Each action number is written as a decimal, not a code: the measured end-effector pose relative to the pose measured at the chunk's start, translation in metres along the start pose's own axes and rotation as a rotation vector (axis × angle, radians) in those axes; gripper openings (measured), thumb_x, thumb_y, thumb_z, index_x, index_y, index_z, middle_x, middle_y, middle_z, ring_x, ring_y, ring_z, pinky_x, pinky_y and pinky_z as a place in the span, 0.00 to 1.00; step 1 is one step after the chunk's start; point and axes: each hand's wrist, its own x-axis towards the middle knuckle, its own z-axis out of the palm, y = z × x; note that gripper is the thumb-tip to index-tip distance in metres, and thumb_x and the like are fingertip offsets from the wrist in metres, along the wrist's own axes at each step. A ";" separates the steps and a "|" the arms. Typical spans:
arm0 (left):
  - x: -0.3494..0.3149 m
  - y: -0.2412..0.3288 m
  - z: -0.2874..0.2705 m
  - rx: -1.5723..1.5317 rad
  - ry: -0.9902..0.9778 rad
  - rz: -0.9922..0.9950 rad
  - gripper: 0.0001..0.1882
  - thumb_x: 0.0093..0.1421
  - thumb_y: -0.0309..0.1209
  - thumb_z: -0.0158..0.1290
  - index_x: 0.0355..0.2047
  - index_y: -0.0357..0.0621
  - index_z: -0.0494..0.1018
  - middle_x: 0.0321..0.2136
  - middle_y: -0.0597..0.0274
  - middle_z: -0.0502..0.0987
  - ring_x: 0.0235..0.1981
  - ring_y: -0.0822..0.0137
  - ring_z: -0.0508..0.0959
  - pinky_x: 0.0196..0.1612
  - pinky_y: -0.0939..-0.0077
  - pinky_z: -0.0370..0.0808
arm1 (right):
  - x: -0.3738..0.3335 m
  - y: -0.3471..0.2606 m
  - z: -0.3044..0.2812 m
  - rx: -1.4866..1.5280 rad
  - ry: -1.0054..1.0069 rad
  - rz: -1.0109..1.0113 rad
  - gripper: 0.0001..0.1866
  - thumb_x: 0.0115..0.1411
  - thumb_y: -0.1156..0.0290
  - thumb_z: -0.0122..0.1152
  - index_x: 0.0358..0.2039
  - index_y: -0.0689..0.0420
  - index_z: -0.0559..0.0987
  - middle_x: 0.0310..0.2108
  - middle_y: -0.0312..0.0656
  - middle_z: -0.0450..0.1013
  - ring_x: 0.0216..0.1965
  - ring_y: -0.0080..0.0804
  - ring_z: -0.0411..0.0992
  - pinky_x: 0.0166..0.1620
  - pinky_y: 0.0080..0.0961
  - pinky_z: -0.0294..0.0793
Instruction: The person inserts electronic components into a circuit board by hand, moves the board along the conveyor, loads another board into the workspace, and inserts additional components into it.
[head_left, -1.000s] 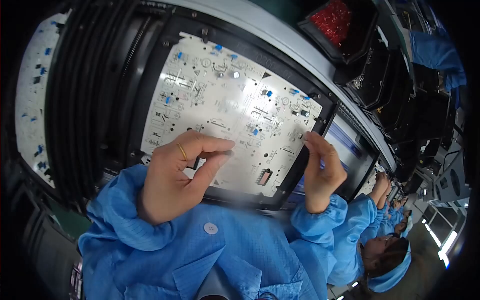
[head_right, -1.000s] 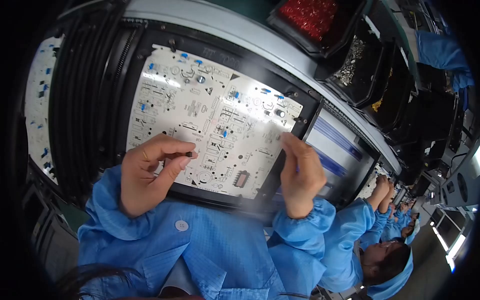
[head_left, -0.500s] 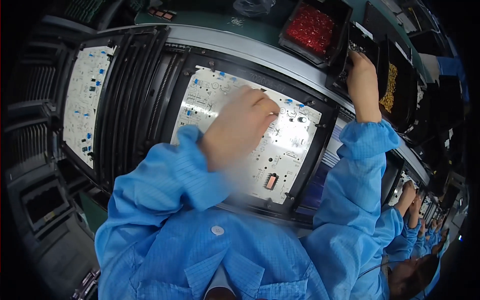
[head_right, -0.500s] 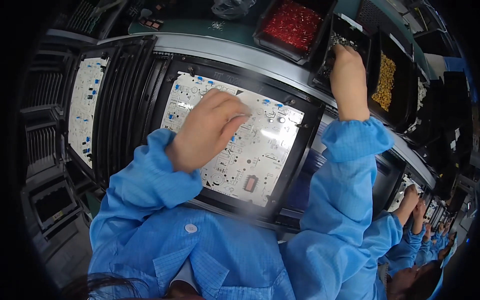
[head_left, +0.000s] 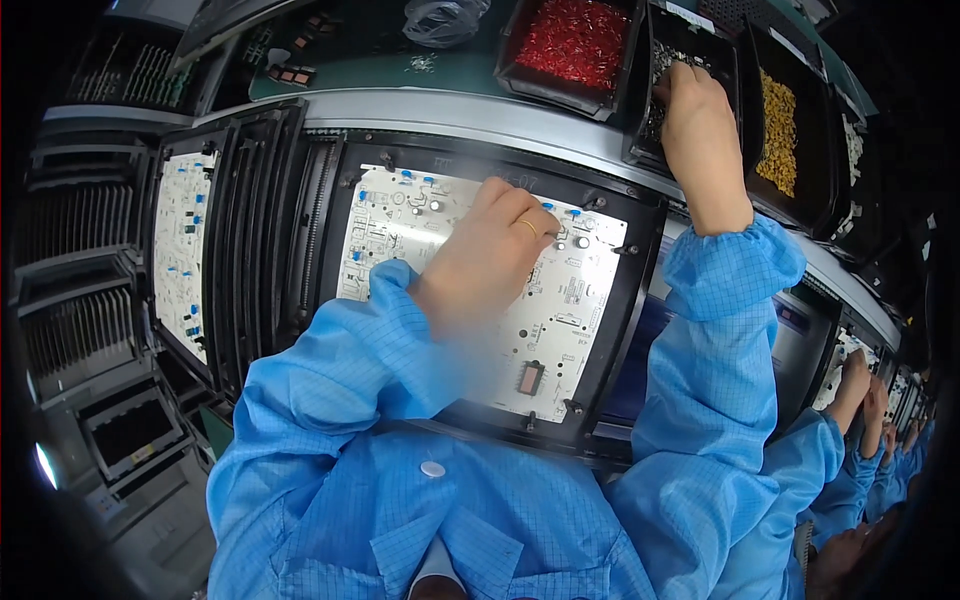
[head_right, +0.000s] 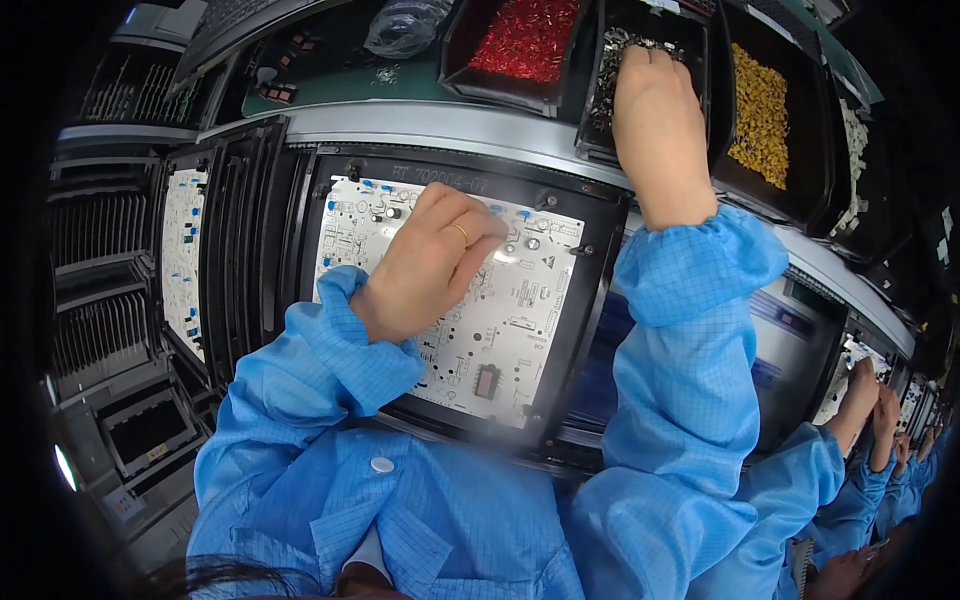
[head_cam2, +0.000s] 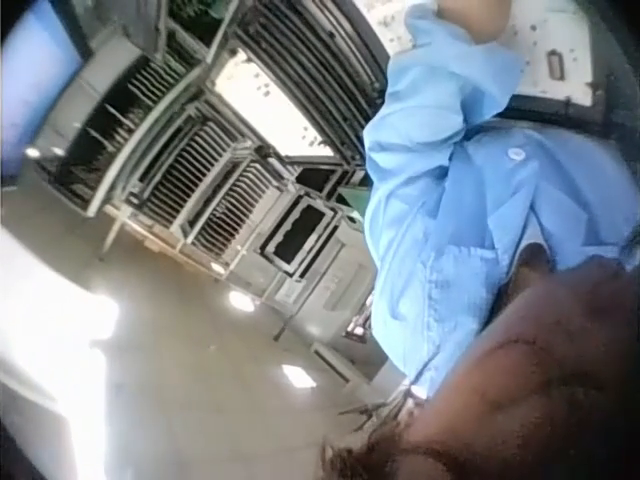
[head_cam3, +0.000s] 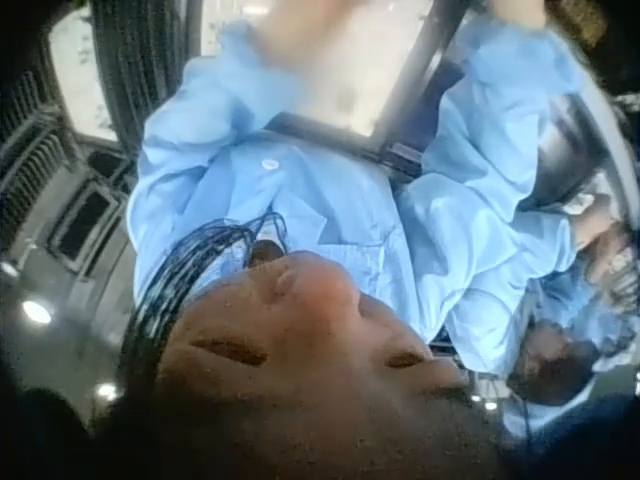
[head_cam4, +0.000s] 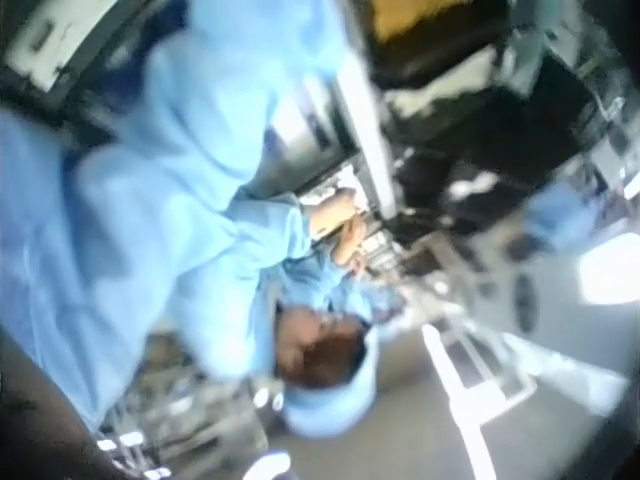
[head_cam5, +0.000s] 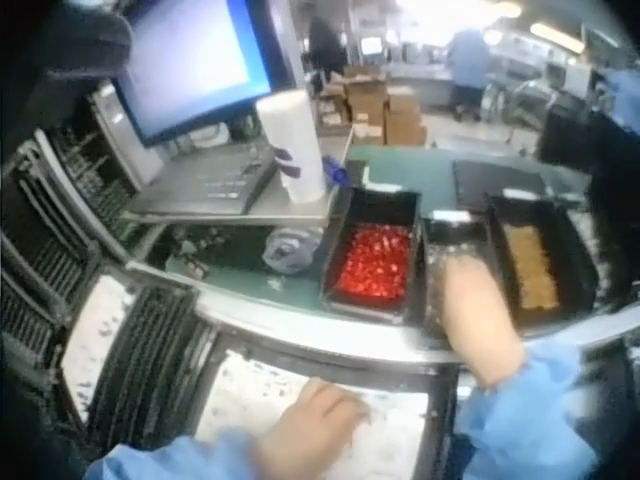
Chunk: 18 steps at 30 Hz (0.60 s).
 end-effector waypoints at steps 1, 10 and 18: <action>0.000 0.000 0.001 -0.003 0.010 0.000 0.06 0.54 0.20 0.54 0.34 0.37 0.74 0.33 0.55 0.73 0.38 0.55 0.70 0.43 0.67 0.71 | 0.000 0.000 0.000 -0.004 0.013 0.000 0.10 0.49 0.87 0.53 0.35 0.66 0.73 0.35 0.53 0.72 0.41 0.52 0.71 0.44 0.41 0.72; 0.001 -0.001 0.002 -0.039 -0.007 -0.035 0.07 0.53 0.19 0.55 0.33 0.37 0.75 0.33 0.56 0.73 0.37 0.56 0.70 0.41 0.69 0.71 | -0.002 -0.004 0.003 -0.002 0.046 0.013 0.10 0.50 0.85 0.54 0.35 0.65 0.73 0.36 0.50 0.72 0.41 0.49 0.71 0.44 0.39 0.73; 0.001 0.000 0.000 -0.048 -0.032 -0.081 0.07 0.53 0.20 0.56 0.34 0.38 0.76 0.33 0.57 0.74 0.38 0.58 0.71 0.42 0.69 0.71 | -0.001 -0.005 0.007 -0.014 0.105 0.001 0.09 0.51 0.83 0.55 0.35 0.64 0.73 0.35 0.49 0.71 0.40 0.48 0.70 0.44 0.39 0.72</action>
